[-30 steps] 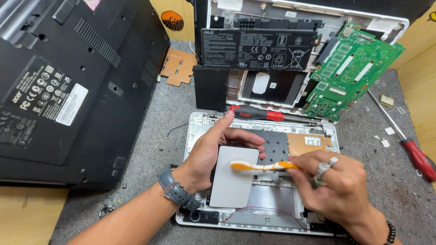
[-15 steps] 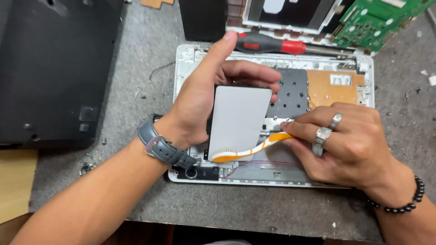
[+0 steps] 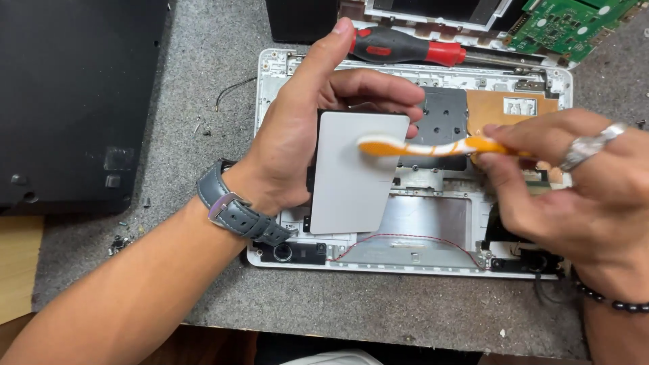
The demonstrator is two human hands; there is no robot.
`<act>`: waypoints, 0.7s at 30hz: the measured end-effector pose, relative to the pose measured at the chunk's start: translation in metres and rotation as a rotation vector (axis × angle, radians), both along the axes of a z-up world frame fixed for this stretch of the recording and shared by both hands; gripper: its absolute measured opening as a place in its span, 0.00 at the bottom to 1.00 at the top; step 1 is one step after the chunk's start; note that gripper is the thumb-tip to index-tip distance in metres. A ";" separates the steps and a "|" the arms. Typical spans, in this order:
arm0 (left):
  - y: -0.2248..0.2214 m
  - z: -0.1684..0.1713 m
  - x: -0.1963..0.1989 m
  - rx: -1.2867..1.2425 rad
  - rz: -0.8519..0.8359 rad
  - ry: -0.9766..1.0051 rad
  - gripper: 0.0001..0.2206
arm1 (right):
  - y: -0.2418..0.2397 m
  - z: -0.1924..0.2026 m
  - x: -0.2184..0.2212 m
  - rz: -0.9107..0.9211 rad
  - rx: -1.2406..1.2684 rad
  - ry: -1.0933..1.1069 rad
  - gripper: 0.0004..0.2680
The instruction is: Disassembling a laptop to remove the motherboard and cleaning it with a brush.
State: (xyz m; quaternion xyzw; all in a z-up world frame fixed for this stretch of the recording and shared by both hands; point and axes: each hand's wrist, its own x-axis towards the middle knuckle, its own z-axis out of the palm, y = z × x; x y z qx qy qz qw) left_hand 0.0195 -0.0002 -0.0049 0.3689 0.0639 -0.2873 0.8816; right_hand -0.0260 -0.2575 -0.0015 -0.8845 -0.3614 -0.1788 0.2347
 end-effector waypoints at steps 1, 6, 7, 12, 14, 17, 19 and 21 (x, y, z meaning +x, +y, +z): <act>0.000 0.001 0.000 0.017 -0.008 -0.004 0.31 | -0.004 -0.001 0.000 -0.038 -0.001 0.007 0.03; 0.001 0.000 0.000 0.011 -0.016 0.012 0.30 | 0.017 0.000 0.001 0.147 -0.103 -0.077 0.04; 0.000 -0.001 0.000 -0.005 -0.014 0.001 0.30 | 0.017 -0.001 0.001 0.149 -0.093 -0.075 0.04; 0.000 -0.001 0.000 -0.012 -0.008 -0.017 0.30 | -0.001 -0.003 0.001 -0.065 -0.034 -0.072 0.03; -0.001 0.001 -0.001 0.016 0.000 -0.027 0.30 | 0.008 0.001 0.001 -0.014 -0.028 -0.097 0.04; 0.000 0.000 0.000 0.071 -0.022 -0.026 0.31 | 0.023 0.000 -0.001 0.158 -0.074 -0.066 0.05; 0.000 0.001 0.000 0.085 -0.013 -0.031 0.31 | 0.017 0.003 0.002 0.111 -0.046 -0.082 0.04; -0.001 0.000 -0.001 0.095 -0.003 -0.035 0.32 | 0.007 0.000 0.003 0.066 -0.021 -0.095 0.04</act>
